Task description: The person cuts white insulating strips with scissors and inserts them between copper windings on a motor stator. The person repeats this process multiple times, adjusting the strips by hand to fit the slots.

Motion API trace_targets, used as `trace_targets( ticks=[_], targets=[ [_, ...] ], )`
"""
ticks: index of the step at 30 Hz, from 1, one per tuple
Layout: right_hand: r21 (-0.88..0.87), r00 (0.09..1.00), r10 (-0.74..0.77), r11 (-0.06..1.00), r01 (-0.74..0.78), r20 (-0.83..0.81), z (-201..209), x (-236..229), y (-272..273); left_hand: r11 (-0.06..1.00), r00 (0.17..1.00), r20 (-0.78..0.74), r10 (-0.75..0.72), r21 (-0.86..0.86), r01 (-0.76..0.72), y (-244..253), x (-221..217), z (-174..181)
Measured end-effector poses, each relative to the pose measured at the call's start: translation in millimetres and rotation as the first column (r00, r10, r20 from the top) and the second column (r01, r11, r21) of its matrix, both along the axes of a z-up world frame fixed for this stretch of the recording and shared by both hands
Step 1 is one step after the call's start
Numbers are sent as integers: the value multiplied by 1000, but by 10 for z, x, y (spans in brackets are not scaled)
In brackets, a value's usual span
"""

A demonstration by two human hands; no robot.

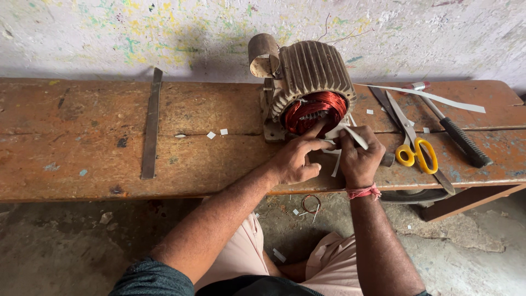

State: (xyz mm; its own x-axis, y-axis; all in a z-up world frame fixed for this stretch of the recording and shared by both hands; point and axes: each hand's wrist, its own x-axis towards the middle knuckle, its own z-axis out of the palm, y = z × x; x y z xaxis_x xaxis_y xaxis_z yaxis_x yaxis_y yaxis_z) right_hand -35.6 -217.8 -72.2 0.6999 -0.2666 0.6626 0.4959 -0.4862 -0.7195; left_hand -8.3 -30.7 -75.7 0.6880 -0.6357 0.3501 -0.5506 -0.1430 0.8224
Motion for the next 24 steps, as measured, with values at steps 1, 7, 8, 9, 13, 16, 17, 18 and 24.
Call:
trace_targets(
  ticks=[1, 7, 8, 9, 13, 16, 17, 18, 24],
  targets=[
    [28, 1000, 13, 1000, -12, -17, -2, -1, 2, 1000, 998, -62, 6, 14, -5, 1, -6, -7],
    [108, 995, 93, 990, -90, -25, 11, -1, 16, 1000, 985, 172, 19, -13, -17, -14, 16, -89],
    [94, 996, 82, 992, -79, -29, 17, -7, 18, 1000, 981, 192, 23, -14, -21, -16, 17, -102],
    [91, 996, 92, 992, -91, -5, 27, -11, 24, 1000, 994, 103, 18, -16, -16, -12, 22, -109],
    [-24, 998, 28, 999, -26, 61, 74, -41, 74, 997, 988, 139, 75, -32, -71, -14, 22, -121],
    [-109, 996, -40, 993, 48, 77, 107, -69, 108, 992, 991, 58, 119, -43, -117, -4, 8, -130],
    [-126, 995, -55, 990, 65, 81, 115, -76, 108, 992, 992, -36, 120, -43, -121, -6, 10, -133],
    [-136, 994, -63, 988, 74, 86, 115, -80, 108, 994, 994, 45, 96, -63, -93, -1, 12, -139],
    [-52, 995, -45, 997, 50, 84, 23, -31, 72, 984, 993, -88, -79, -165, 64, 24, 104, -163]
  ],
)
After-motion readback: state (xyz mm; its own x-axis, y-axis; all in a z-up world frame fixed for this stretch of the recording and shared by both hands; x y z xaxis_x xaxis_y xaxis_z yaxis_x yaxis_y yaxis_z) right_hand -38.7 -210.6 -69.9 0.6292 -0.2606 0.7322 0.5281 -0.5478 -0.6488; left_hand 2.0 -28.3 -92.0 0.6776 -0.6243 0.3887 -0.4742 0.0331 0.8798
